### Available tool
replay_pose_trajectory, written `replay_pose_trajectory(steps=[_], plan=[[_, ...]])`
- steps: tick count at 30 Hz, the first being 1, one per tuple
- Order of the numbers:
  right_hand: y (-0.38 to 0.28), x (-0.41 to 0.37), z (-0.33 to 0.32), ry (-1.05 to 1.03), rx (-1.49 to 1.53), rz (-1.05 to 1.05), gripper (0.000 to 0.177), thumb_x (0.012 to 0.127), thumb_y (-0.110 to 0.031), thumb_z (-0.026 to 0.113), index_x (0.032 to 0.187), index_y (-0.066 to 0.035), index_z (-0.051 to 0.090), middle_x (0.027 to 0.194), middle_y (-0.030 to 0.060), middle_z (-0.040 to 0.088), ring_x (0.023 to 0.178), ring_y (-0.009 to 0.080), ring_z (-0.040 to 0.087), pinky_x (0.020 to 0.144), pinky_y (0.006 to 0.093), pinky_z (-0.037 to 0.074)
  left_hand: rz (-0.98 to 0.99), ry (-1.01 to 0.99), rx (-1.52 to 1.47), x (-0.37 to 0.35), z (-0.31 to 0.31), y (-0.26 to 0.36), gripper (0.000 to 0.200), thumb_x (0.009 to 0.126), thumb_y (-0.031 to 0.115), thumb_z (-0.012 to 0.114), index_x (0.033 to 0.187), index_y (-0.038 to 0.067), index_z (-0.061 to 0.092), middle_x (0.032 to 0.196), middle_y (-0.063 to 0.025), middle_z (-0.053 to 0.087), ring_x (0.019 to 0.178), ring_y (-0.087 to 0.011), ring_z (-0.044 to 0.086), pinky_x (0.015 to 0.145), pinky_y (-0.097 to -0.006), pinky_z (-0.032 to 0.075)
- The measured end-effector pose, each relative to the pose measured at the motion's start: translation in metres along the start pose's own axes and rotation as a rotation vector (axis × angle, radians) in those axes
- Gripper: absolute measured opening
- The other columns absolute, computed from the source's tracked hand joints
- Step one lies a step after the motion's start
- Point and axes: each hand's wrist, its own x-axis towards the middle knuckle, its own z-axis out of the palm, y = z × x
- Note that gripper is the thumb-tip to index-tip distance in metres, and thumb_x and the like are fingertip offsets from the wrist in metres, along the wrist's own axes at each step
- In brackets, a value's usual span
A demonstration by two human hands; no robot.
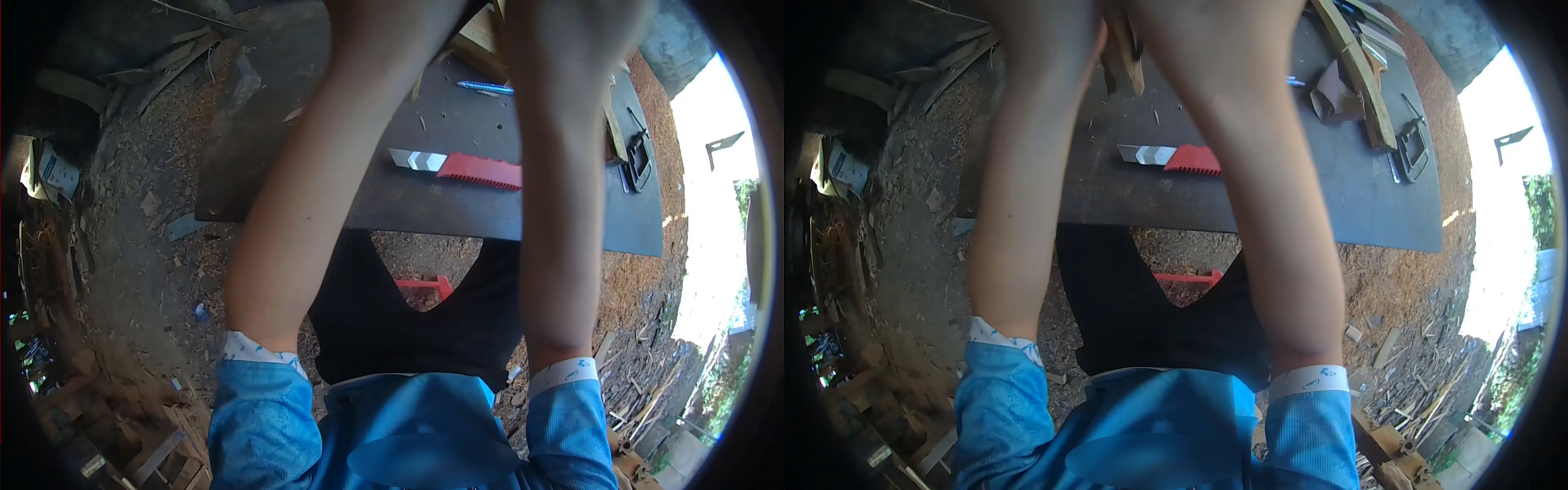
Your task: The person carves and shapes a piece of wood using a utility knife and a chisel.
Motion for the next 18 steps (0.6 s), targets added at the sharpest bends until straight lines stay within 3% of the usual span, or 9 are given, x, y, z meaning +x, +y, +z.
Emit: replay_pose_trajectory(steps=[2, 4, 8, 12, 15, 17, 18], plan=[[0.028, -0.02, -0.004, -0.152, 0.61, 0.446, 0.036, 0.112, -0.033, 0.052, 0.091, -0.004, 0.055, 0.07, -0.0035, 0.048, 0.06, 0.0042, 0.043, 0.05, 0.0248, 0.031, -0.113, 0.066, 0.049, -0.013, -0.011, -0.015, 0.027, 0.106, 0.016, 0.06, 0.081, 0.009, 0.051, 0.064, 0.0054, 0.049, 0.055, -0.0017, 0.044, 0.05, -0.0215, 0.034], [0.012, -0.009, -0.013, -0.238, 0.558, 0.429, 0.034, 0.112, -0.033, 0.052, 0.092, -0.006, 0.055, 0.071, -0.0058, 0.048, 0.06, 0.003, 0.042, 0.05, 0.0244, 0.032, -0.167, 0.061, 0.032, -0.011, -0.017, -0.027, 0.03, 0.105, 0.014, 0.06, 0.079, 0.009, 0.047, 0.065, 0.0053, 0.049, 0.056, -0.0019, 0.044, 0.05, -0.0209, 0.034], [0.003, 0.006, -0.01, -0.201, 0.626, 0.37, 0.033, 0.112, -0.034, 0.051, 0.094, -0.007, 0.057, 0.074, -0.0057, 0.047, 0.061, 0.002, 0.041, 0.05, 0.024, 0.032, 0.065, 0.03, 0.045, 0.003, -0.008, -0.035, 0.03, 0.105, 0.014, 0.061, 0.079, 0.01, 0.047, 0.063, 0.0051, 0.049, 0.054, -0.0017, 0.044, 0.048, -0.0207, 0.034], [-0.003, 0.018, -0.017, -0.147, 0.607, 0.108, 0.039, 0.111, -0.041, 0.05, 0.094, -0.007, 0.057, 0.072, -0.0046, 0.047, 0.059, 0.002, 0.041, 0.049, 0.0237, 0.032, 0.092, -0.075, -0.107, 0.023, 0.003, 0.018, 0.031, 0.105, 0.018, 0.062, 0.077, 0.01, 0.05, 0.062, 0.005, 0.049, 0.054, -0.0015, 0.045, 0.047, -0.0204, 0.034], [0.005, 0.0, -0.018, -0.247, 0.639, 0.256, 0.04, 0.111, -0.041, 0.051, 0.093, -0.007, 0.057, 0.07, -0.0043, 0.047, 0.059, 0.0025, 0.041, 0.05, 0.0243, 0.032, 0.073, -0.023, 0.022, 0.01, -0.002, 0.005, 0.035, 0.107, 0.022, 0.059, 0.074, 0.011, 0.051, 0.062, 0.0056, 0.049, 0.055, -0.0014, 0.045, 0.048, -0.0202, 0.034], [0.006, -0.01, -0.02, -0.292, 0.598, 0.346, 0.039, 0.111, -0.039, 0.052, 0.092, -0.006, 0.058, 0.07, -0.0037, 0.049, 0.061, 0.0034, 0.043, 0.051, 0.0249, 0.033, -0.194, 0.04, 0.183, -0.017, -0.014, -0.024, 0.037, 0.107, 0.023, 0.057, 0.073, 0.01, 0.051, 0.062, 0.0057, 0.049, 0.055, -0.0015, 0.044, 0.049, -0.0206, 0.033], [0.006, -0.014, -0.021, -0.302, 0.544, 0.384, 0.037, 0.11, -0.037, 0.053, 0.092, -0.005, 0.058, 0.07, -0.0032, 0.051, 0.062, 0.004, 0.045, 0.052, 0.0253, 0.035, -0.269, 0.048, 0.026, -0.013, -0.02, -0.018, 0.034, 0.106, 0.022, 0.059, 0.075, 0.008, 0.055, 0.065, 0.0056, 0.05, 0.057, -0.0017, 0.044, 0.051, -0.0211, 0.033]])
